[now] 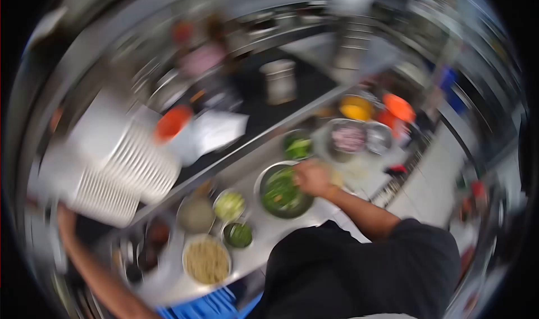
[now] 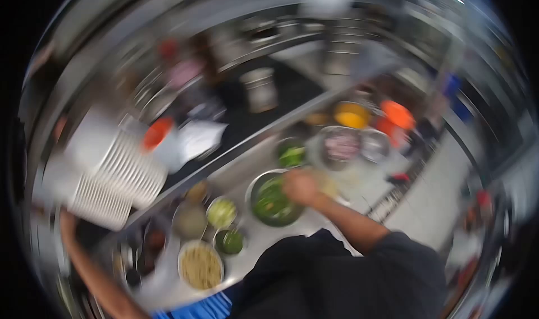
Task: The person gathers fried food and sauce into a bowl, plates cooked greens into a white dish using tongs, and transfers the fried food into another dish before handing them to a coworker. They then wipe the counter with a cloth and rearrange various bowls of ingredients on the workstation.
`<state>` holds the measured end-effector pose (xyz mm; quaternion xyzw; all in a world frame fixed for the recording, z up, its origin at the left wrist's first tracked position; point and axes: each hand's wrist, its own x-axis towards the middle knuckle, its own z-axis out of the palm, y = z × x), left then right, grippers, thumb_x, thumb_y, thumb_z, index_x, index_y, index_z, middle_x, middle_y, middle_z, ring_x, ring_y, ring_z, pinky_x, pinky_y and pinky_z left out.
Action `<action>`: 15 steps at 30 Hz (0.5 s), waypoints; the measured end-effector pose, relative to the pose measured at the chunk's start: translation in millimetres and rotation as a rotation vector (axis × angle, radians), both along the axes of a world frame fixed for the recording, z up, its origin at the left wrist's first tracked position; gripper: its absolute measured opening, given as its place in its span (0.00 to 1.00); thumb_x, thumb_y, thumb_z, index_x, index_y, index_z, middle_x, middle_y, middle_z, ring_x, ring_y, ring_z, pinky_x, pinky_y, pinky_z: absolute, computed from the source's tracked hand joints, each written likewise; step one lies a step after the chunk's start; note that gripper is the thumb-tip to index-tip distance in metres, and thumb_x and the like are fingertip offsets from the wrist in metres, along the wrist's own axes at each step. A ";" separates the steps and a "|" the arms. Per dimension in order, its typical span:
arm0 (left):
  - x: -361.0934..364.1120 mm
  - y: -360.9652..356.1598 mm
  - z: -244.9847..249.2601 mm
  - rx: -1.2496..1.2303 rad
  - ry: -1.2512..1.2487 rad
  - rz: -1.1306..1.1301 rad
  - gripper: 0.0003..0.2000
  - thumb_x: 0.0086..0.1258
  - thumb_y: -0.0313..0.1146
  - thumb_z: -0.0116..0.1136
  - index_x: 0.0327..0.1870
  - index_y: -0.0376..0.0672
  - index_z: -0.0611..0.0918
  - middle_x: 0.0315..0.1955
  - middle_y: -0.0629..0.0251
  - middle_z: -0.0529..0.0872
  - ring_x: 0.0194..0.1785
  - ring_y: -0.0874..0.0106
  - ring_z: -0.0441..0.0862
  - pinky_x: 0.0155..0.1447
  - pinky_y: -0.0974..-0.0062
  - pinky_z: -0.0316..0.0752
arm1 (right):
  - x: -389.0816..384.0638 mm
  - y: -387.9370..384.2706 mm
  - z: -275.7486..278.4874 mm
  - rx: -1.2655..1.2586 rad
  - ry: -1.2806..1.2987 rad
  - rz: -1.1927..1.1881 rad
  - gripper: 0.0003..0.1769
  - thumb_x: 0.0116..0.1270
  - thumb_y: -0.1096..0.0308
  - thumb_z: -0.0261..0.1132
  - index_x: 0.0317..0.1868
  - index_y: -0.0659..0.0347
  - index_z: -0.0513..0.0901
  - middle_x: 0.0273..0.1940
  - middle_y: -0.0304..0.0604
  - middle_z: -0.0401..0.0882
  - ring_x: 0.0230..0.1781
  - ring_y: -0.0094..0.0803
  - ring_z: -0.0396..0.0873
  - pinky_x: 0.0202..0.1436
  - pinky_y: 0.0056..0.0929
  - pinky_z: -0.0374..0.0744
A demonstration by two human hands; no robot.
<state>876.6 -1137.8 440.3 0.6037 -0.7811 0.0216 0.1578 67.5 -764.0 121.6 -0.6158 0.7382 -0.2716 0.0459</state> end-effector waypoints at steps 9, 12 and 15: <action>-58.8 10.0 27.3 -0.062 0.377 0.076 0.11 0.72 0.32 0.54 0.46 0.33 0.81 0.22 0.63 0.80 0.18 0.74 0.73 0.20 0.73 0.66 | -3.3 39.9 27.9 -0.001 -0.106 -0.094 0.15 0.71 0.59 0.64 0.51 0.59 0.85 0.45 0.51 0.81 0.47 0.52 0.83 0.52 0.48 0.81; -69.9 12.0 29.5 0.053 0.434 0.067 0.17 0.73 0.38 0.57 0.53 0.32 0.80 0.28 0.57 0.85 0.20 0.70 0.80 0.18 0.72 0.66 | -6.0 46.7 24.6 -0.030 -0.131 -0.090 0.15 0.71 0.59 0.64 0.52 0.59 0.85 0.45 0.51 0.81 0.46 0.52 0.83 0.52 0.49 0.81; -79.3 14.9 33.3 0.118 0.410 0.089 0.21 0.73 0.36 0.58 0.60 0.31 0.77 0.35 0.53 0.87 0.21 0.68 0.82 0.18 0.71 0.68 | -6.8 50.1 27.3 -0.043 -0.142 -0.092 0.15 0.71 0.60 0.64 0.52 0.59 0.85 0.45 0.50 0.81 0.46 0.52 0.83 0.52 0.49 0.81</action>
